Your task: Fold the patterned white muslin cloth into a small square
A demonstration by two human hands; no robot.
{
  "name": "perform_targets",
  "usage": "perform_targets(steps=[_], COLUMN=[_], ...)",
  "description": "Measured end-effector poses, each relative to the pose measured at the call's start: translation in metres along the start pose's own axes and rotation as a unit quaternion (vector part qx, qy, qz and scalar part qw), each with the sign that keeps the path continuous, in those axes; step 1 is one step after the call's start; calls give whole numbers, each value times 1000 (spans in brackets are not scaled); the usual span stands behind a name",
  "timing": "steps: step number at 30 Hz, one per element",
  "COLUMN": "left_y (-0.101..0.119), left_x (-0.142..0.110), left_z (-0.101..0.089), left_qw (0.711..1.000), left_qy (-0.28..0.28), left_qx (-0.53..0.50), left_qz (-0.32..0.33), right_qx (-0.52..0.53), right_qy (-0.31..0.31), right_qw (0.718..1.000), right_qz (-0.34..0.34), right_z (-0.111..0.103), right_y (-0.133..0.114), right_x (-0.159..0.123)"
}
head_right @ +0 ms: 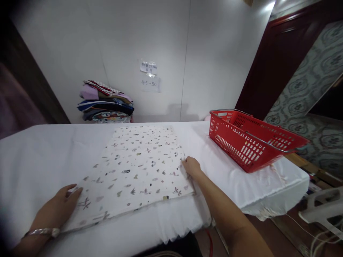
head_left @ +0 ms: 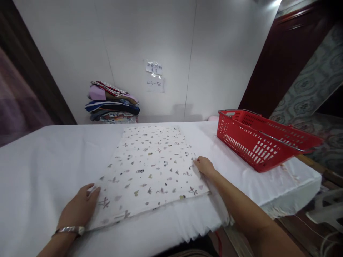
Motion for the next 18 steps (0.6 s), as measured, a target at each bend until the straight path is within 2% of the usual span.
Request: perform_targets(steps=[9, 13, 18], left_y=[-5, -8, -15], left_x=[-2, -4, -2], left_z=[5, 3, 4], left_qw=[998, 997, 996], left_qy=[-32, -29, -24], left_qx=[-22, -43, -62], left_qz=[-47, -52, -55], right_qx=[-19, -24, -39], right_qy=[20, 38, 33], right_qw=[999, 998, 998], right_qz=[24, 35, 34], right_z=[10, 9, 12], right_y=[2, 7, 10], right_x=[2, 0, 2])
Point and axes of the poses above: each hand's wrist, its own x-axis towards the middle knuckle, its own z-axis out of the palm, y = z × x, the point moved 3 cm from there along x, towards the middle knuckle, and after that the axes turned 7 degrees about y, right-handed, at the moved point
